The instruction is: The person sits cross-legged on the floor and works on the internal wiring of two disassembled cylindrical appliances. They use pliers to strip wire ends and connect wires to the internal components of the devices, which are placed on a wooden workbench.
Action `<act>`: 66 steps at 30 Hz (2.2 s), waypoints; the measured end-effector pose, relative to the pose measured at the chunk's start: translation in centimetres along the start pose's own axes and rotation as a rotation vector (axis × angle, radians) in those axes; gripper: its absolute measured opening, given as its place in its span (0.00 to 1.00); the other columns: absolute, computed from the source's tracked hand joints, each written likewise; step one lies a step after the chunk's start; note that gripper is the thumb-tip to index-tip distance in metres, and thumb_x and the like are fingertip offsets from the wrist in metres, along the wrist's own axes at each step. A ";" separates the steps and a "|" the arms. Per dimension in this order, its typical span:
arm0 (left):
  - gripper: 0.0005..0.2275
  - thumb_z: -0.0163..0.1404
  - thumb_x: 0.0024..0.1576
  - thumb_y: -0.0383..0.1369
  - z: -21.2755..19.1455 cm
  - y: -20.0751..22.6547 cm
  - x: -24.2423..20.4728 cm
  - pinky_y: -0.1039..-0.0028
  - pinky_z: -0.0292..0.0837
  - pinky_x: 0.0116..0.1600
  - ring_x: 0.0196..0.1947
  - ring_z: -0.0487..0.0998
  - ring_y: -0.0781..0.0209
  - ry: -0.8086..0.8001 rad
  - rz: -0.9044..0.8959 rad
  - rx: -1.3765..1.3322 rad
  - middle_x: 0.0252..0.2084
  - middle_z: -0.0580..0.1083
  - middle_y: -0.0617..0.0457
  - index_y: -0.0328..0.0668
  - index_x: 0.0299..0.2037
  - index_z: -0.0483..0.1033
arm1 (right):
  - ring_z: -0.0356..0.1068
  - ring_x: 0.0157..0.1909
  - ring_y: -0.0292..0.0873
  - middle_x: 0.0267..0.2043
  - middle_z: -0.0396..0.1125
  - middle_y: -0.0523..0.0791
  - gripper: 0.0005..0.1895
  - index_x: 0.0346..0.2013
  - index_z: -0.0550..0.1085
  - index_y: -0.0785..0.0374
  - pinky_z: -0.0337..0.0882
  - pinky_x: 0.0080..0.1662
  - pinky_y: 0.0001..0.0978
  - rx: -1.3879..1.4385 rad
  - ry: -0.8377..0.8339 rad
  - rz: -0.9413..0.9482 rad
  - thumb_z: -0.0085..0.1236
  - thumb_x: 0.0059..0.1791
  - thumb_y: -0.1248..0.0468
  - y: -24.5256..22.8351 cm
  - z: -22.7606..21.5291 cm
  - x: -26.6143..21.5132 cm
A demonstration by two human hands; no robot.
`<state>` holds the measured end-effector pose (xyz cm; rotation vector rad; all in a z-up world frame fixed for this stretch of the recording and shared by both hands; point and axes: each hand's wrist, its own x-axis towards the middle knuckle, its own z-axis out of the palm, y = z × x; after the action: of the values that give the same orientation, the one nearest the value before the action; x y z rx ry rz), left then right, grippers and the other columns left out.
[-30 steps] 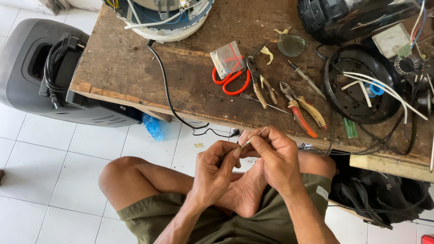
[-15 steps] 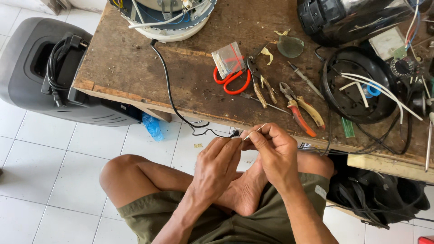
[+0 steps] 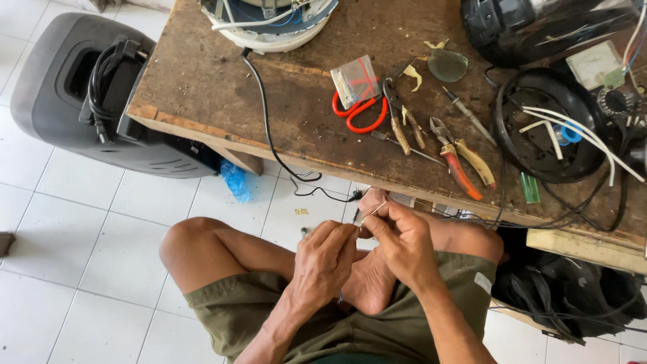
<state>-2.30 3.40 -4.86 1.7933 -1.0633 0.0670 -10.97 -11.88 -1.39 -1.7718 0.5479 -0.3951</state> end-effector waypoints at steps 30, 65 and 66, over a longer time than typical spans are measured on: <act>0.06 0.60 0.63 0.29 2.1 -0.1 -0.8 0.67 0.97 0.53 0.44 0.98 0.46 -0.236 -0.768 -0.668 0.39 0.86 0.47 0.33 0.40 0.86 | 0.74 0.42 0.35 0.36 0.77 0.34 0.13 0.34 0.79 0.57 0.45 0.77 0.45 -0.102 -0.034 -0.090 0.58 0.61 0.58 2.1 -1.9 -2.1; 0.07 0.61 0.65 0.36 0.2 -1.5 3.1 0.76 0.63 0.35 0.28 0.64 0.72 0.046 -0.732 -0.573 0.26 0.71 0.61 0.42 0.38 0.82 | 0.73 0.40 0.46 0.44 0.77 0.48 0.13 0.54 0.83 0.63 0.72 0.43 0.41 -0.622 0.445 -0.287 0.64 0.54 0.70 2.4 -11.0 7.3; 0.07 0.62 0.64 0.36 0.3 -1.4 3.1 0.76 0.65 0.35 0.27 0.65 0.72 0.021 -0.749 -0.564 0.24 0.71 0.61 0.42 0.39 0.83 | 0.74 0.37 0.43 0.41 0.77 0.45 0.13 0.51 0.84 0.61 0.73 0.39 0.39 -0.540 0.369 -0.280 0.65 0.52 0.68 2.4 -8.0 7.8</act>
<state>0.46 1.37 -4.47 1.5445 -0.2873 -0.6073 -9.14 -23.12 -1.70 -2.3248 0.7137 -0.8408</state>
